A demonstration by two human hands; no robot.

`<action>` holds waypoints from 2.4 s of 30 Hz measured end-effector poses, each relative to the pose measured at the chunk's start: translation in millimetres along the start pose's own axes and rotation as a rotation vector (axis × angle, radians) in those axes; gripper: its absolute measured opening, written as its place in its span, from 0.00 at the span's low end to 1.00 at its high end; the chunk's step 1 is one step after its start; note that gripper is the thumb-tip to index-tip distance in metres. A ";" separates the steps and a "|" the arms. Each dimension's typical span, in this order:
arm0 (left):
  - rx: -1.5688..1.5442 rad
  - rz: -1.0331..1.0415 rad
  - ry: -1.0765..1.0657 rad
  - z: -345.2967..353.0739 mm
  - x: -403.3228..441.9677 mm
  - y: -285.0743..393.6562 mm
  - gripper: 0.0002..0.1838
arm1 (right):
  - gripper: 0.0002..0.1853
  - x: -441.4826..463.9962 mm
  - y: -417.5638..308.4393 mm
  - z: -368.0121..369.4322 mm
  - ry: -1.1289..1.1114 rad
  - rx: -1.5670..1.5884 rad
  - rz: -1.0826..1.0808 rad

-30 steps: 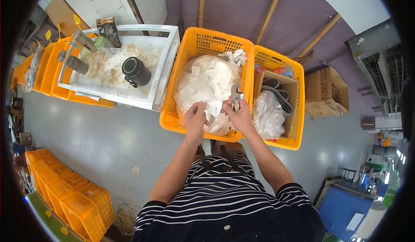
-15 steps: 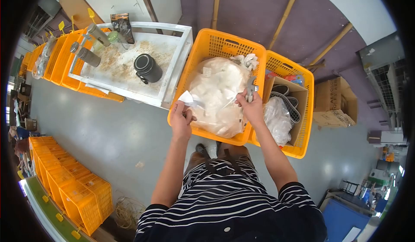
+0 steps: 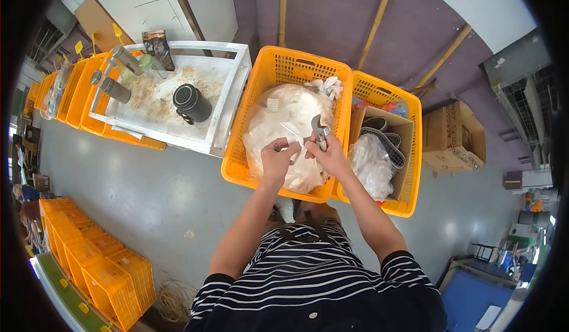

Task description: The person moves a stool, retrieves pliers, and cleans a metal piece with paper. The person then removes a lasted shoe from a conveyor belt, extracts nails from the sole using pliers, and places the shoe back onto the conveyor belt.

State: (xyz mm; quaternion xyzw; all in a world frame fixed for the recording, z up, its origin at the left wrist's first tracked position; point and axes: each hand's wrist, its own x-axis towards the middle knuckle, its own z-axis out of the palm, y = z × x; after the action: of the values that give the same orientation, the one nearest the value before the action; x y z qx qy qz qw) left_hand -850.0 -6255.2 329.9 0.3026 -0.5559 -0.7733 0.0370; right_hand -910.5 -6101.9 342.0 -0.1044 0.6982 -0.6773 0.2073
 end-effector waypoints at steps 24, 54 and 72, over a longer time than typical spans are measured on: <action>0.995 0.316 0.103 -43.5 112.8 -63.6 0.27 | 0.11 -105.2 6.5 -61.4 0.575 0.327 0.102; 0.378 -0.093 -0.968 575.6 -414.3 -262.3 0.10 | 0.14 -579.9 63.0 -534.4 1.038 0.551 -0.056; 0.297 -1.040 -1.210 1108.2 -513.5 -472.2 0.13 | 0.10 -988.4 346.2 -558.3 1.332 0.912 1.570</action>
State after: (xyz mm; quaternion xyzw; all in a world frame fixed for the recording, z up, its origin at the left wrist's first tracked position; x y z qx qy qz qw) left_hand -864.4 -4945.9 352.7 0.0533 -0.3650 -0.6394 -0.6747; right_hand -222.4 -5155.5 144.0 0.8319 0.2291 -0.4719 0.1808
